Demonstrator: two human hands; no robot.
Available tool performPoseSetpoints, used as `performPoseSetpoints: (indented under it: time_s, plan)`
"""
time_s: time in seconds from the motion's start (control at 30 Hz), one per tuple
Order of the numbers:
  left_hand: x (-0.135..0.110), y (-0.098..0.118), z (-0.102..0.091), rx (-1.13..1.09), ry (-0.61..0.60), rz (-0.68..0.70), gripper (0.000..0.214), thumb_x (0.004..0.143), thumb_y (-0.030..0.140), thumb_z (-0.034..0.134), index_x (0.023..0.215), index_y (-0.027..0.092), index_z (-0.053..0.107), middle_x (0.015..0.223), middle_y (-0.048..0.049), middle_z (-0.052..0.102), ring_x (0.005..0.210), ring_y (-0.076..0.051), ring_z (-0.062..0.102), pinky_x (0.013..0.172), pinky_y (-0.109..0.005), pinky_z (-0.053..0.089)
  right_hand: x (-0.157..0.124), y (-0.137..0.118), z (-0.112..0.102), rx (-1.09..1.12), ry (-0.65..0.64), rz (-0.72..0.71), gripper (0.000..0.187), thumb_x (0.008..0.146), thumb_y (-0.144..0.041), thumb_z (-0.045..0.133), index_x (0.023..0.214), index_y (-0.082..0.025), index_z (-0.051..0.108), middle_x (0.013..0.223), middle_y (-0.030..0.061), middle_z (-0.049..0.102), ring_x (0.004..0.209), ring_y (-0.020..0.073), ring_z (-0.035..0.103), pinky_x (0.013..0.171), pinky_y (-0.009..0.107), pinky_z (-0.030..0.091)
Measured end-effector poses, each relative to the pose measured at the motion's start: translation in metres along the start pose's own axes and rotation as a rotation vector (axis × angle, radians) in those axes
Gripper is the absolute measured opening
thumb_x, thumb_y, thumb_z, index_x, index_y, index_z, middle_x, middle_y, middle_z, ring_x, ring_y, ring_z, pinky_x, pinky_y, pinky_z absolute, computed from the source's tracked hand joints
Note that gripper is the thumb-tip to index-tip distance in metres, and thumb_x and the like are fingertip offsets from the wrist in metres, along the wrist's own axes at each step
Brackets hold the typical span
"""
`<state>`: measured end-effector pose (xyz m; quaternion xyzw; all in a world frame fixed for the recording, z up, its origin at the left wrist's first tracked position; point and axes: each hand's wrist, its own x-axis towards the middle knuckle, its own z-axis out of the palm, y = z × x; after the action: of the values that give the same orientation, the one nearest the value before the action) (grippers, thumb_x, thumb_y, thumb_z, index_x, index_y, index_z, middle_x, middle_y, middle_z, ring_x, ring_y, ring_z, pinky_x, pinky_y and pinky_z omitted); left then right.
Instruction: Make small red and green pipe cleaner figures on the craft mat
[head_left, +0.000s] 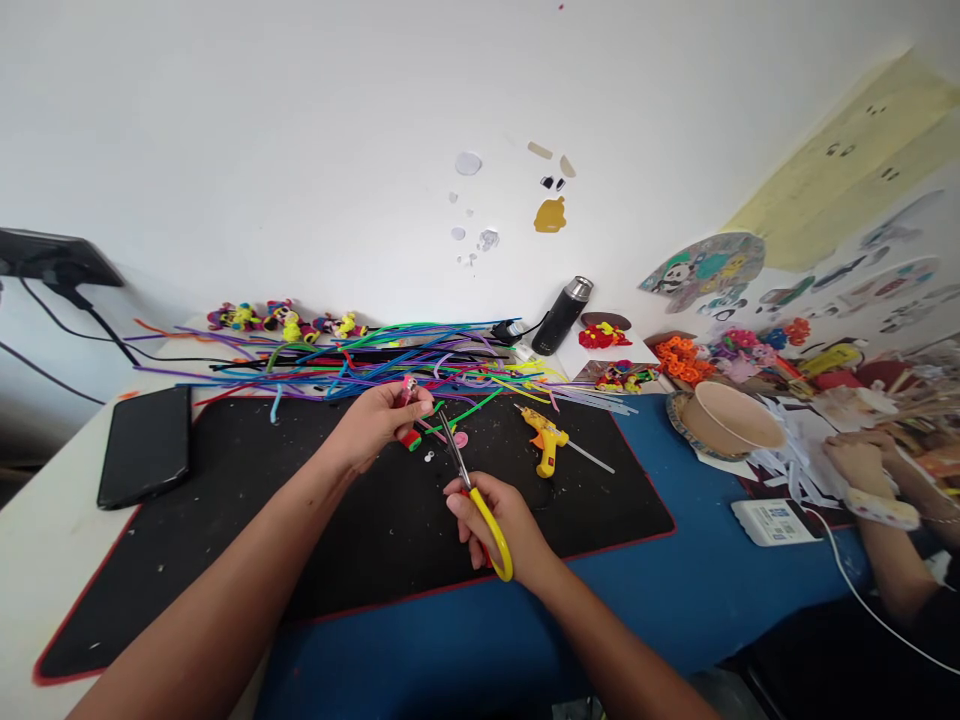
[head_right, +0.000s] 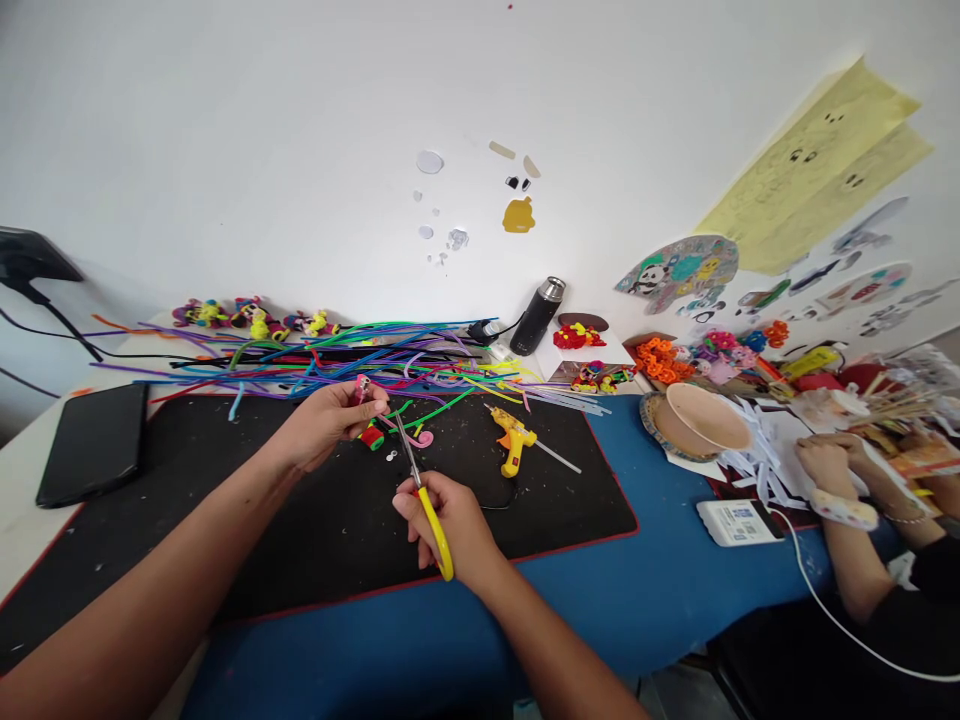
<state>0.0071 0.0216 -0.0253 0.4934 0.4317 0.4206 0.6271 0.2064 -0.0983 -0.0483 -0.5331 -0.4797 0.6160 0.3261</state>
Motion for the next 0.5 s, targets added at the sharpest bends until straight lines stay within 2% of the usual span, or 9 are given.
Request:
performPoseSetpoints:
  time_s: [0.5]
  plan:
    - [-0.0036,0.0030,0.0055,0.058,-0.012,0.024,0.042,0.067,0.050,0.087,0.081,0.017,0.066,0.063,0.0052,0.052,0.048,-0.007,0.039,0.047,-0.023,0.036,0.0058,-0.0022,0.0080,0.028,0.035,-0.026,0.052,0.082,-0.067,0.070,0.099,-0.019,0.064,0.056,-0.0092,0.054,0.031,0.0063,0.044,0.031,0.017,0.033]
